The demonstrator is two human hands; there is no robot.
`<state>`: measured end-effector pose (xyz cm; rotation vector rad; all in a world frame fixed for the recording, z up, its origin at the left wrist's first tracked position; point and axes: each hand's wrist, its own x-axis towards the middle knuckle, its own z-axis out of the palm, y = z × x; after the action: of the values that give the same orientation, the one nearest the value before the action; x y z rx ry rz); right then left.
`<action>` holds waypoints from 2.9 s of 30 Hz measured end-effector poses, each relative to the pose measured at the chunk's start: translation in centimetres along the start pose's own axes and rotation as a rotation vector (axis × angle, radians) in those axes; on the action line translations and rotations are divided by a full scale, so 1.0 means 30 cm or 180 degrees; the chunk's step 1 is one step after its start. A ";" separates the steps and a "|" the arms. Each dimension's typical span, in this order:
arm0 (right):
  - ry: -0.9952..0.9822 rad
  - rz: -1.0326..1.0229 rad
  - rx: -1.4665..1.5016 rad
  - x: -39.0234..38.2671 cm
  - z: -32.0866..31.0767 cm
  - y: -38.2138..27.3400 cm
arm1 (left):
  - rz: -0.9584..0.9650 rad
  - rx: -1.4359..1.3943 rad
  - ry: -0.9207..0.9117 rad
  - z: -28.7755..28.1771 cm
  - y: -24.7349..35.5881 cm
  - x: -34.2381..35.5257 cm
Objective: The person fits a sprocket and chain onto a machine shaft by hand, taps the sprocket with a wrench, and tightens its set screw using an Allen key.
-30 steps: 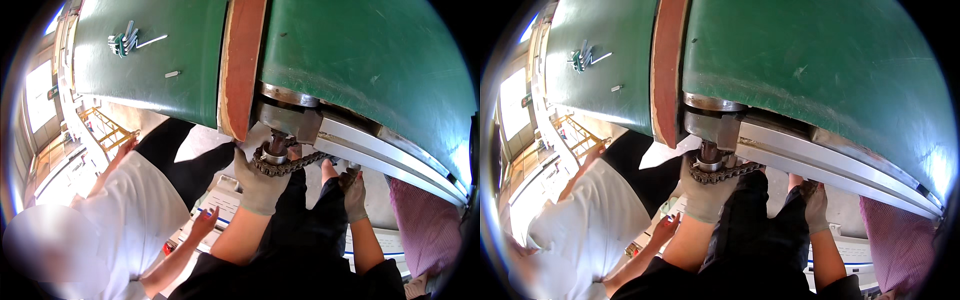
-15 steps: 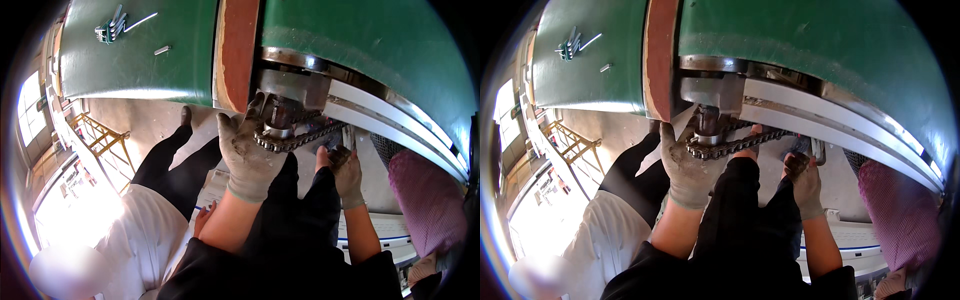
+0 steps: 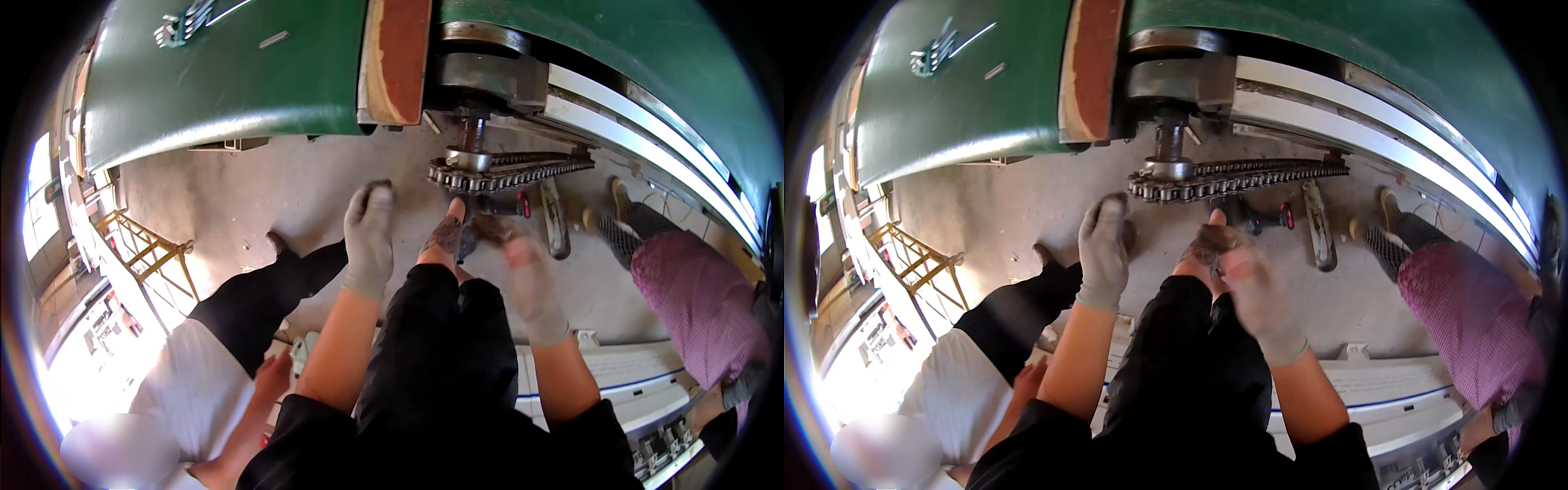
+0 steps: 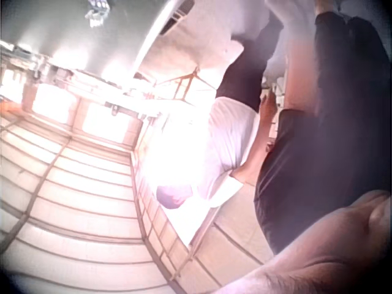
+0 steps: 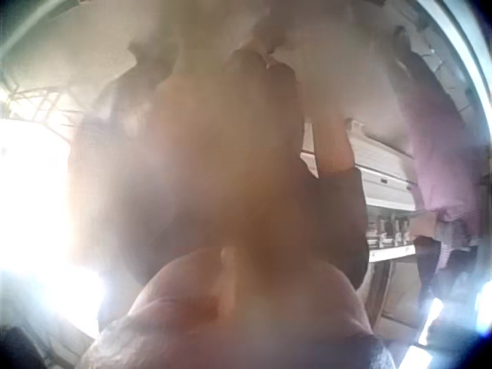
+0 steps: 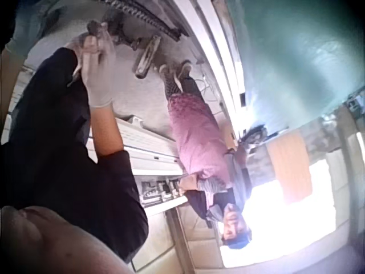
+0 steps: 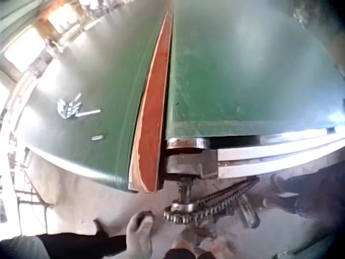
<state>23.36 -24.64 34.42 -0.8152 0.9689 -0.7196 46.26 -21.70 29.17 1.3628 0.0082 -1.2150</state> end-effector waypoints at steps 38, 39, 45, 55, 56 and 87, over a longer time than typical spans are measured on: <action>0.2387 -0.1873 -0.1552 0.296 0.403 -0.232 | 0.0404 0.1564 -0.1427 0.187 0.131 -0.203; 0.2345 -0.1729 -0.1547 0.292 0.410 -0.238 | 0.0391 0.1578 -0.1461 0.186 0.136 -0.205; 0.2125 0.0224 -0.1165 0.228 0.569 -0.243 | 0.0267 0.1661 -0.1600 0.115 0.219 -0.185; 0.2297 -0.1091 -0.2216 0.257 0.431 -0.313 | 0.1108 0.2414 -0.1712 0.153 0.203 -0.107; 0.2321 -0.1131 -0.1965 0.234 0.385 -0.252 | 0.1522 0.2734 -0.1805 0.137 0.170 -0.085; 0.2732 -0.1943 -0.1472 0.126 0.037 0.037 | -0.0602 0.1370 -0.1541 -0.278 0.362 0.029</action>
<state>26.01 -26.87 32.26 -1.2670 1.7214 -1.4706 58.84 -18.93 33.91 1.4165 -0.5007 -1.7537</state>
